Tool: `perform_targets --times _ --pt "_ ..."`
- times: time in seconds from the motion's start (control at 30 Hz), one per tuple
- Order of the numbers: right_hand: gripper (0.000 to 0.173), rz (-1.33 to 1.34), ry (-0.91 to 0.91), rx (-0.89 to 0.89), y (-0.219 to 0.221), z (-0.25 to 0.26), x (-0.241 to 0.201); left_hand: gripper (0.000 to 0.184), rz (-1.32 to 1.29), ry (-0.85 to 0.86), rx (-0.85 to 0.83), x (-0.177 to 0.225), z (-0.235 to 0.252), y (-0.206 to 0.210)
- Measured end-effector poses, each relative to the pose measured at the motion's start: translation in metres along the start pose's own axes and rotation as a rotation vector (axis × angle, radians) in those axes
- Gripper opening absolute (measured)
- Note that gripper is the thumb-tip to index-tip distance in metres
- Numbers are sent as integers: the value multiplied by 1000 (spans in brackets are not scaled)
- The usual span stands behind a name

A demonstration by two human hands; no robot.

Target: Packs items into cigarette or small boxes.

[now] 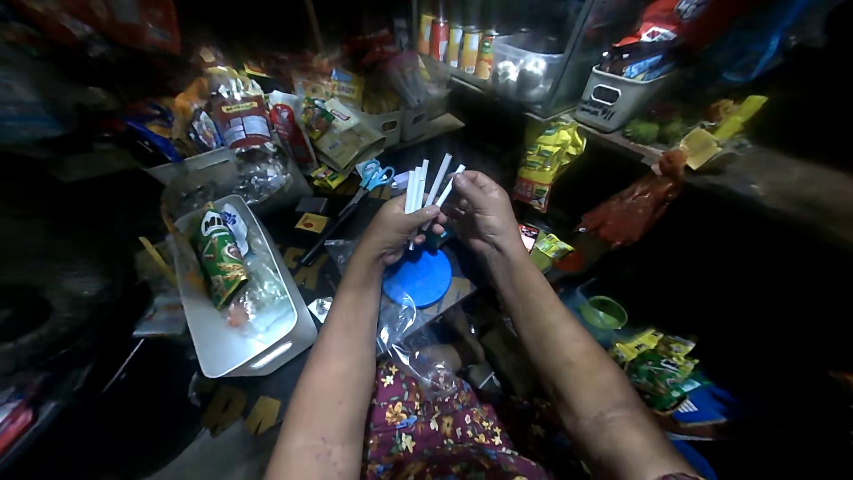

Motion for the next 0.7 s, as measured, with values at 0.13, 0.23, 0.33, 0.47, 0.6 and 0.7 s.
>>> perform_targets --times 0.13,0.23,0.33,0.47,0.6,0.7 --pt "10 -14 -5 18 -3 0 2 9 0 -1 -17 -2 2 -1" --pt "10 -118 17 -21 0 -7 5 8 -10 4 10 -1 2 -2" --pt "6 -172 8 -47 4 -14 7 9 -24 13 11 -1 2 -2" --pt "8 -135 -79 -49 -6 -7 -2 8 15 -2 18 -2 2 -2" --pt "11 -103 -92 -31 -34 -4 -23 9 20 53 121 3 4 -16" --pt "14 -279 -51 -125 -59 -10 -23 10 60 123 285 12 3 -35"
Point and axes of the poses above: each hand's wrist, its own z-axis towards the middle knuckle, its own y-axis out of the palm, x = y × z, the point moved 9 cm from there along z, towards the middle knuckle, and after that the axes turned 9 degrees about -y, right-handed, at the moved point
